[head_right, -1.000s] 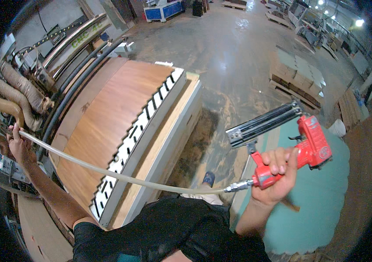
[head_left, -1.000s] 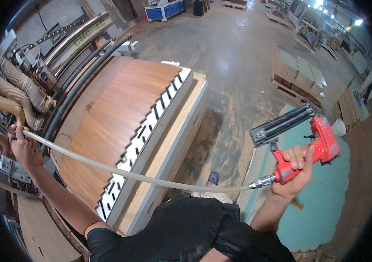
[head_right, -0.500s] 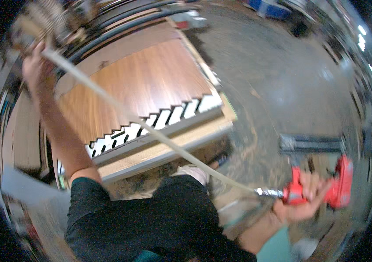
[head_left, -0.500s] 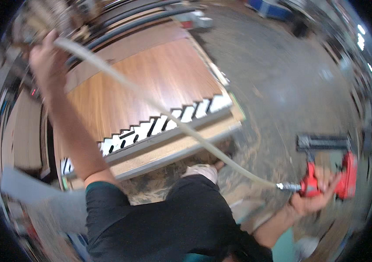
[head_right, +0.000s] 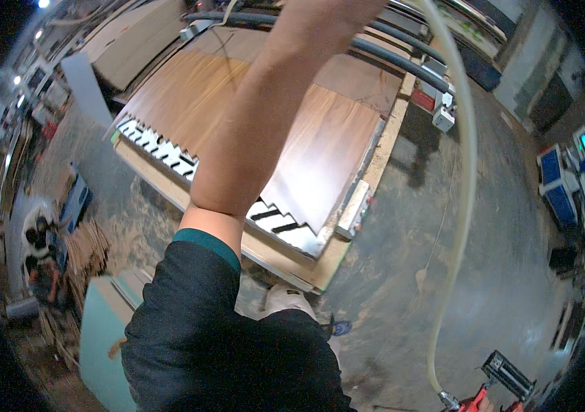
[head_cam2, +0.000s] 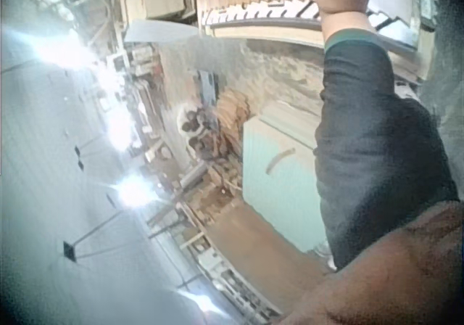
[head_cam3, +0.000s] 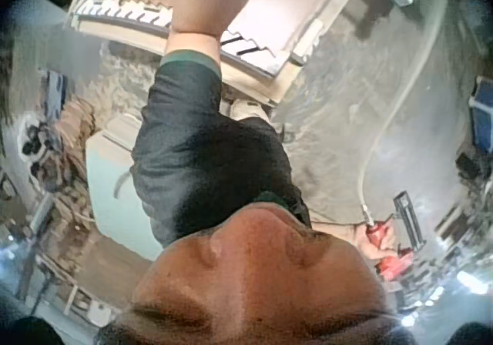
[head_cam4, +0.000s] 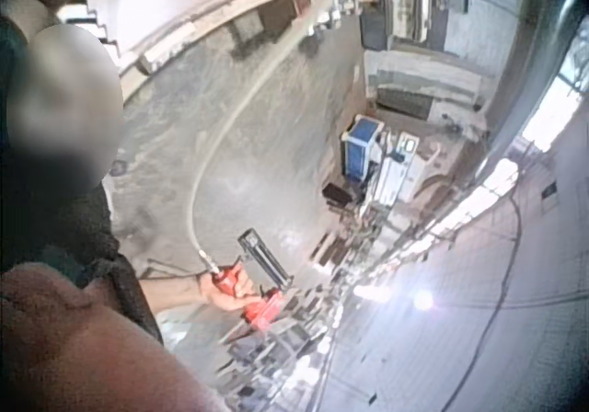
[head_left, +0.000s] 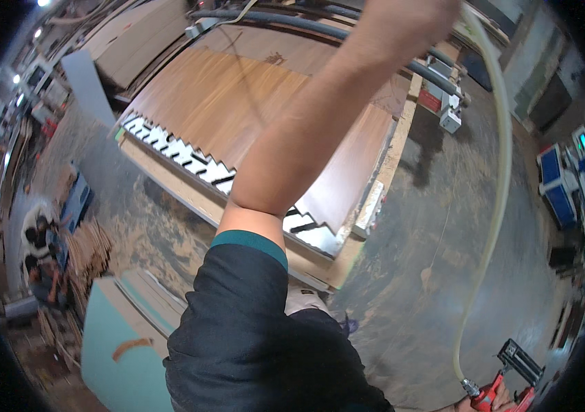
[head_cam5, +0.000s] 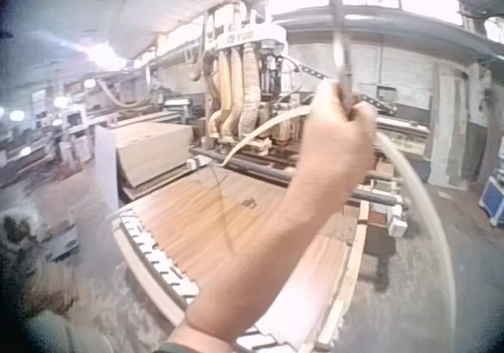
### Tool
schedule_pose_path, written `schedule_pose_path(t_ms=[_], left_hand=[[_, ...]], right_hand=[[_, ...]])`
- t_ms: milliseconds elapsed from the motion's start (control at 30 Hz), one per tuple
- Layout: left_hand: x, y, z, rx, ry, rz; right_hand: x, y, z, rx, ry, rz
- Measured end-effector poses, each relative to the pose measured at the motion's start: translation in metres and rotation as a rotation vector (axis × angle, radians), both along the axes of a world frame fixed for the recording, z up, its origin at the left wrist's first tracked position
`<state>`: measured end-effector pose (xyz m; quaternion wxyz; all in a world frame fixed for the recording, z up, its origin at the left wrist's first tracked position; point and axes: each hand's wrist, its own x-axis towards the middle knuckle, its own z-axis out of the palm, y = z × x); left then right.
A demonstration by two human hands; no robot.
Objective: The person uses a nail gun to secure thin wooden strips onto a larger wood panel. They use a measuring tape to align the strips correctly before firing the nail gun at several points along each strip.
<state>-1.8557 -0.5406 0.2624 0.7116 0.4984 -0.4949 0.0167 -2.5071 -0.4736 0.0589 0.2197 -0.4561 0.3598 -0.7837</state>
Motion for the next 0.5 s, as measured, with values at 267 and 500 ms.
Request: schedule_pose_path(t_ms=[267,500], left_hand=[[-0.195,-0.134,0.021,0.187,0.26,-0.078],[-0.298,-0.282,0.035,0.054,-0.071,-0.02]], right_hand=[[-0.116,-0.215,0.062,-0.033,-0.155,0.307],[-0.093,-0.37,0.112,-0.068,0.115,0.397]])
